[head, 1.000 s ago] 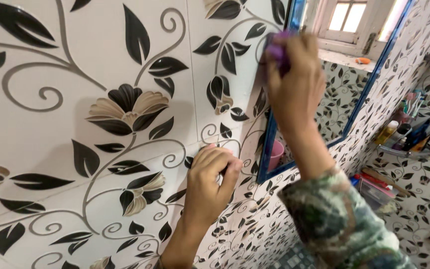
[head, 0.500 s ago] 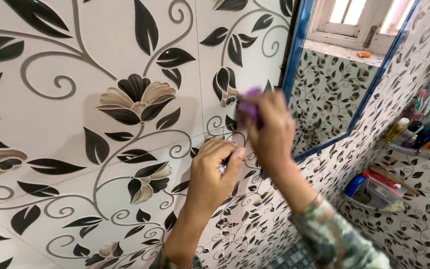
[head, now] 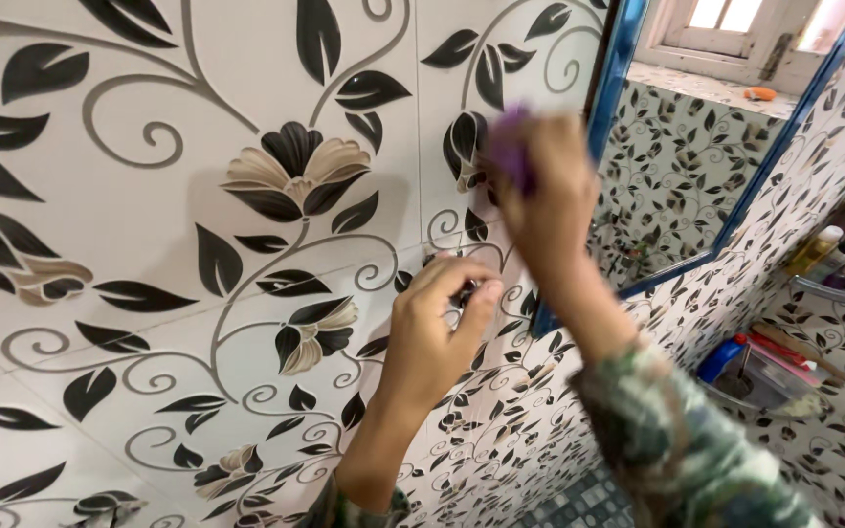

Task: The person wipes the tiled bathroom walls and the area around a wall-mounted faucet using a purple cloth. The person moves the cloth in circular and back-and-forth motions across the patterned tiles, focusing on the wall surface and the faucet base.

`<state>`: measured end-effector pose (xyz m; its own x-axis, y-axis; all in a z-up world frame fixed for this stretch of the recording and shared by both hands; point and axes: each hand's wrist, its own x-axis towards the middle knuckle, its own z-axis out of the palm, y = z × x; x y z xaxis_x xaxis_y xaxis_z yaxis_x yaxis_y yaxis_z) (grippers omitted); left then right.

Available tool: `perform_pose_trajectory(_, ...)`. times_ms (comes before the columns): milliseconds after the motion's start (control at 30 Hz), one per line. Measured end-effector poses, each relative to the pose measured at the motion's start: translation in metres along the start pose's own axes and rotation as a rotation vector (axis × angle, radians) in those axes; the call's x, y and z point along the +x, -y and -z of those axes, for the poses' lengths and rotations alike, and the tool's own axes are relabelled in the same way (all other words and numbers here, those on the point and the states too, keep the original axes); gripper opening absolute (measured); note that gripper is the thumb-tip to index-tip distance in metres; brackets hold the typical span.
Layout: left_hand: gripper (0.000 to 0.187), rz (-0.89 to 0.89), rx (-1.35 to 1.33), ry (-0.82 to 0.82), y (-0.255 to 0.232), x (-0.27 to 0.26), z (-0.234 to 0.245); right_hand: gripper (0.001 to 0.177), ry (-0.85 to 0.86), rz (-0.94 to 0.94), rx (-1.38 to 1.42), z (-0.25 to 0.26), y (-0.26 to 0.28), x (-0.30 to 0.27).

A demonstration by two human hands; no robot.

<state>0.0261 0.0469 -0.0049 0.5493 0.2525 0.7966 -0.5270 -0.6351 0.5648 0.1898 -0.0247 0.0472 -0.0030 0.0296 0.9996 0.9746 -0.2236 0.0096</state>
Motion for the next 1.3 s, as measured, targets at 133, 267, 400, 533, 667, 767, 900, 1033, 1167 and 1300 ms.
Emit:
perform_pose_trajectory(133, 0.015, -0.045, 0.03, -0.127, -0.008, -0.02, 0.009, 0.019, 0.178, -0.124, 0.049, 0.025, 0.028, -0.073)
perform_pose_trajectory(267, 0.013, -0.012, 0.094, -0.197, -0.007, -0.04, 0.015, 0.02, 0.169, -0.114, 0.097, 0.028, 0.036, -0.082)
perform_pose_trajectory(400, 0.014, 0.037, 0.113, -0.228, 0.002, -0.052, 0.017, 0.021, 0.147, -0.094, 0.159, 0.017, 0.03, -0.058)
perform_pose_trajectory(533, 0.016, 0.089, 0.129, -0.248, 0.009, -0.068, 0.032, 0.016, 0.063, -0.135, 0.018, 0.015, 0.029, -0.056)
perform_pose_trajectory(667, 0.016, 0.131, 0.115, -0.252, 0.013, -0.076, 0.04, 0.012, 0.108, -0.207, 0.121, 0.014, 0.029, -0.066)
perform_pose_trajectory(767, 0.015, 0.103, 0.137, -0.219, 0.012, -0.079, 0.041, 0.012, 0.12, -0.143, 0.14, 0.012, 0.026, -0.072)
perform_pose_trajectory(900, 0.015, 0.124, 0.134, -0.188, 0.01, -0.08, 0.04, 0.01, 0.107, -0.118, 0.144, 0.014, 0.021, -0.071)
perform_pose_trajectory(1033, 0.017, 0.145, 0.108, -0.152, 0.007, -0.076, 0.035, 0.011, 0.153, -0.082, 0.065, 0.019, 0.02, -0.07)
perform_pose_trajectory(1167, 0.025, 0.094, 0.127, -0.154, 0.006, -0.068, 0.028, 0.014, 0.18, -0.064, 0.098, 0.02, 0.024, -0.075)
perform_pose_trajectory(1300, 0.028, -0.009, 0.141, -0.152, 0.009, -0.05, 0.023, 0.02, 0.245, -0.021, 0.091, 0.025, 0.021, -0.074)
